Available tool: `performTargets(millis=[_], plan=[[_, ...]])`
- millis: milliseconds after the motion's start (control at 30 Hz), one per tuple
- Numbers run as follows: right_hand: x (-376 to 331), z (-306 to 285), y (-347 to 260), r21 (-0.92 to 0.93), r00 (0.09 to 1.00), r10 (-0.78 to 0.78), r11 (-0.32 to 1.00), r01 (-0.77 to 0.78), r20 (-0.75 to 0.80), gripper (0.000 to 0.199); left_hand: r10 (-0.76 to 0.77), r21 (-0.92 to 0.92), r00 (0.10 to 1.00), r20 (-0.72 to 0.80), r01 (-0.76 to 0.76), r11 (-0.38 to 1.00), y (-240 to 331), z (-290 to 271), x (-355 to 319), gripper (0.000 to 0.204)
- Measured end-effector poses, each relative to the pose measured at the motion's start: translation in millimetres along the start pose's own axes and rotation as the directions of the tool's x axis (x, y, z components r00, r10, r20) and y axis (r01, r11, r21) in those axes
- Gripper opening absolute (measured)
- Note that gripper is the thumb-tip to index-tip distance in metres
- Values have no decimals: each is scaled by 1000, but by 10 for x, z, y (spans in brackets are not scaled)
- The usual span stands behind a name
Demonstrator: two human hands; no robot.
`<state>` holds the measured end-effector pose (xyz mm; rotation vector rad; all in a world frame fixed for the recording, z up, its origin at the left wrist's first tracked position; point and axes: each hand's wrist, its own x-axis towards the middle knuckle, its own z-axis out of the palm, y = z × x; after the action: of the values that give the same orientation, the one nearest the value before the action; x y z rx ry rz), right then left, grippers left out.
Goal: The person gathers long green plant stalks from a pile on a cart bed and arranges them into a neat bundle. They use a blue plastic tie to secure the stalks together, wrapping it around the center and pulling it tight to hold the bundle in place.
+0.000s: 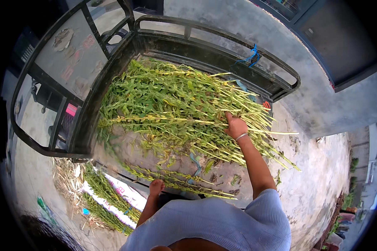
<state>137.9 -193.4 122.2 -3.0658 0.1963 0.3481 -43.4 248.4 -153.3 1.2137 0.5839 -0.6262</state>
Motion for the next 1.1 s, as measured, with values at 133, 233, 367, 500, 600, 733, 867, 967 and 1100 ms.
performTargets(millis=[133, 233, 367, 500, 600, 733, 867, 967, 1100], plan=[[-224, 165, 158, 61, 1000, -4, 998, 3, 16, 84, -1, 34, 996, 88, -2, 999, 228, 418, -26, 12], [-415, 2, -21, 147, 997, -26, 989, 35, -67, 84, -42, 1, 973, 228, 43, 999, 562, 712, -203, 12], [-632, -30, -54, 178, 991, -55, 981, 76, -121, 85, -164, -32, 884, 438, 197, 980, 785, 1044, -348, 19], [-968, 17, -159, 229, 973, -117, 960, 162, -198, 69, -179, -104, 712, 679, 335, 937, 897, 1597, -512, 29], [-1108, -20, -401, 338, 976, -88, 929, 152, -199, 60, -182, -111, 648, 740, 384, 916, 947, 2145, -770, 36], [-1189, 0, -660, 378, 981, -41, 919, 111, -188, 57, -144, -101, 374, 916, 564, 820, 897, 2774, -964, 31], [-1437, 64, -551, 213, 982, -39, 974, 78, -184, 56, -37, -143, 263, 964, 631, 763, 877, 3031, -1151, 25], [-1585, 42, -343, 124, 999, -18, 992, 13, 39, 51, -129, -138, 403, 906, 570, 810, 931, 2987, -1321, 25], [-1670, -143, -248, 380, 956, -71, 924, -45, 286, 44, -141, -96, 405, 903, 512, 853, 796, 2910, -1232, 25]])
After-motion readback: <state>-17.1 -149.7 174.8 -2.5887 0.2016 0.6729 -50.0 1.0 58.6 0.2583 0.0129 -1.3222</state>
